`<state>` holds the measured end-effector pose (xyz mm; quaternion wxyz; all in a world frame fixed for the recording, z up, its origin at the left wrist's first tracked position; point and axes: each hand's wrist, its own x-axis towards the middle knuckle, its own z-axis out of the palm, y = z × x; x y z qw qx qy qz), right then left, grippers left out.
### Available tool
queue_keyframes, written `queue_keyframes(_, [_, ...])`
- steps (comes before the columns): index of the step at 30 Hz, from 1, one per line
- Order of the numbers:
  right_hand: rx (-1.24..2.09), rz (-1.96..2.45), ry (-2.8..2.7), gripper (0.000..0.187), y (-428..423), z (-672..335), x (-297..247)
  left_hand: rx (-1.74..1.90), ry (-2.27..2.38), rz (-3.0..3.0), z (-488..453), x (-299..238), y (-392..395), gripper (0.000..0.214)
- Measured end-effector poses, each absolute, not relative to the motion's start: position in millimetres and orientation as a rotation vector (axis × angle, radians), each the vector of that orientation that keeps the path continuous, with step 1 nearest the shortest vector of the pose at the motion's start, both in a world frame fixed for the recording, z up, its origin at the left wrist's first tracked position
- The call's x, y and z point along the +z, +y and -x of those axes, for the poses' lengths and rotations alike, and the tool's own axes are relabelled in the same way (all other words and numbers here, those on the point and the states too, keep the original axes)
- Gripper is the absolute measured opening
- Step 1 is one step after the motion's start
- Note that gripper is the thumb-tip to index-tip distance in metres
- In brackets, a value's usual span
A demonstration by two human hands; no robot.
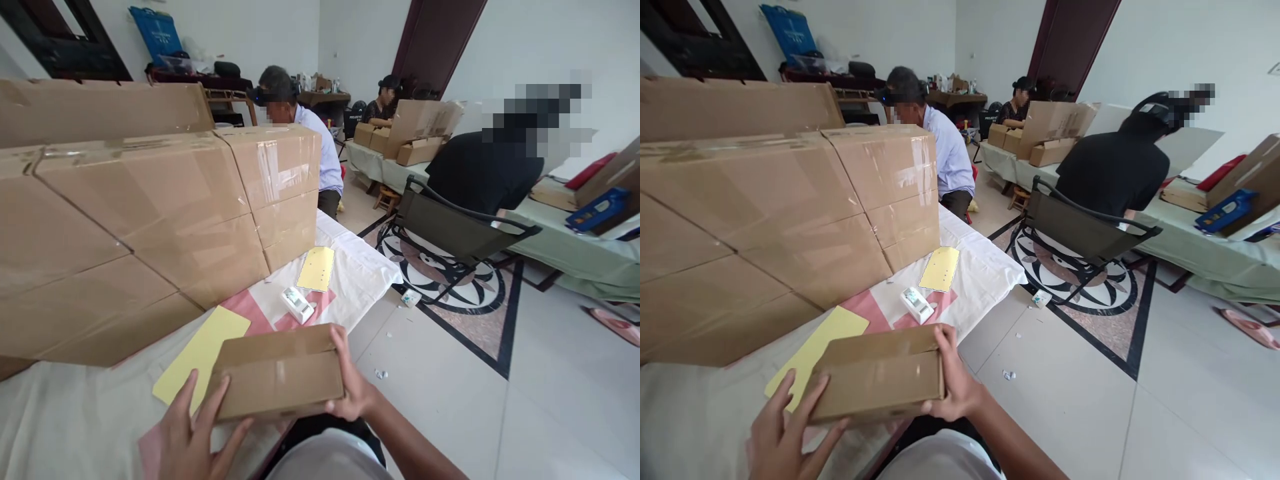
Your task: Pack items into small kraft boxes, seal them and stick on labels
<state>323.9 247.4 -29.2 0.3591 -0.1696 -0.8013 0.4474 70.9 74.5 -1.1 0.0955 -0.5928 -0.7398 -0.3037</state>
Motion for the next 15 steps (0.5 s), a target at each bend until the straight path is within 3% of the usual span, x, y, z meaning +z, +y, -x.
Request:
queue_keyframes(7, [0.646,0.806,-1.819,0.087,289.2,-400.5,-11.1,-0.941,-1.918,1.939,-94.6,2.1,133.3,0.065])
queue_keyframes(11, [0.225,1.047,-1.752,0.087,354.7,-432.1,-31.8,-0.739,-2.016,1.965,-83.6,-40.2,117.5,0.058])
queue_keyframes(15, [0.072,1.268,-1.688,0.091,431.5,-431.7,-65.2,-0.624,-2.114,1.938,-74.0,-97.0,73.4,0.061])
